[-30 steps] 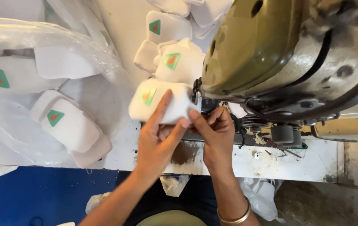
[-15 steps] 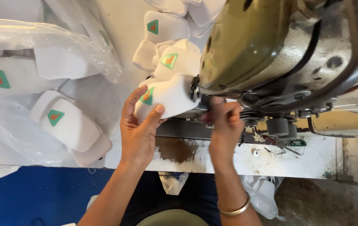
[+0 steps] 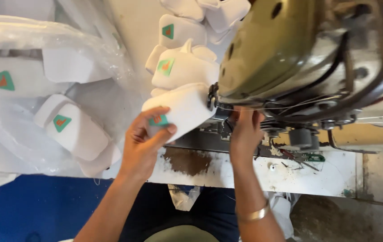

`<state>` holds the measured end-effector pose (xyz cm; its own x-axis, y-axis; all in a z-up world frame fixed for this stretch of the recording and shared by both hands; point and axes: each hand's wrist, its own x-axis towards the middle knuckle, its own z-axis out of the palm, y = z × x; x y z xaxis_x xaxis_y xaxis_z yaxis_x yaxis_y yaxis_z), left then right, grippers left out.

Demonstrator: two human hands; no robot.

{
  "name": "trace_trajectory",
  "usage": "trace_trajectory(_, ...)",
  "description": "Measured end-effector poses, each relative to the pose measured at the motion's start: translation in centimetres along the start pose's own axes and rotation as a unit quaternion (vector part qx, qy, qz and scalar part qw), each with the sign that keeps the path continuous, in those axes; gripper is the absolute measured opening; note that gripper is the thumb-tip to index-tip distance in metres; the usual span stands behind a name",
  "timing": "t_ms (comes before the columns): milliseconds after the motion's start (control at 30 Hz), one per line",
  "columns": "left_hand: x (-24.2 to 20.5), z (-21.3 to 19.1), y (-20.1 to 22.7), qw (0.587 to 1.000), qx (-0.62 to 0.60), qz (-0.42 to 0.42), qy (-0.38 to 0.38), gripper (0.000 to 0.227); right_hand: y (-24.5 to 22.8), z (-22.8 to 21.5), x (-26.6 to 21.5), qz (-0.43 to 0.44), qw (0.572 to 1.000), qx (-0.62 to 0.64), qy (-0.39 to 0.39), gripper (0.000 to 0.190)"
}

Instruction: The person operates a sewing machine to stitch white fabric pieces with green labels. They repeatedly pick up pieces from a plastic bag, guide them under the needle, and place the finished items on a pile to the right.

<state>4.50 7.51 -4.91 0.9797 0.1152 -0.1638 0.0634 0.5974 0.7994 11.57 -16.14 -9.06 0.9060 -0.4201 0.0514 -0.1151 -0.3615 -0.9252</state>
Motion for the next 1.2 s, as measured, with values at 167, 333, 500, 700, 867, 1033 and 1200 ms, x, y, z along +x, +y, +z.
trace_trajectory(167, -1.9, 0.2, -1.3, 0.999, -0.02, 0.014, -0.046, 0.032, -6.9, 0.7, -7.6, 0.118, 0.922, 0.351, -0.115, 0.033)
trace_trajectory(333, -4.8, 2.8, -3.4, 0.999, 0.006, 0.032, -0.015, 0.032, -8.0, -0.6, -7.5, 0.141, 0.889, 0.42, -0.116, 0.034)
trace_trajectory(500, -5.3, 4.6, -4.5, 0.998, 0.063, 0.021, 0.013, 0.036, -5.7, -1.1, -7.6, 0.089, 0.88, 0.452, -0.118, 0.036)
trace_trajectory(700, -3.2, 6.1, -3.4, 0.996, 0.072, 0.049, 0.012, 0.038, -7.0, -3.4, -7.0, 0.055, 0.926, 0.354, -0.122, 0.026)
trace_trajectory(867, -0.4, 6.1, -1.5, 0.993, 0.092, 0.068, -0.039, 0.036, -3.7, -13.5, -1.9, -0.442, 0.874, -0.043, 0.196, 0.037)
trace_trajectory(1033, 2.7, 5.7, 0.2, 0.991, 0.112, 0.043, -0.064, 0.034, 1.0, -22.1, 1.7, -0.424, 0.782, -0.289, 0.353, 0.035)
trace_trajectory(1200, 1.8, 4.0, 1.0, 0.982, 0.172, 0.009, -0.078, 0.035, 4.4, -20.8, 1.0, -0.457, 0.719, -0.426, 0.306, 0.029)
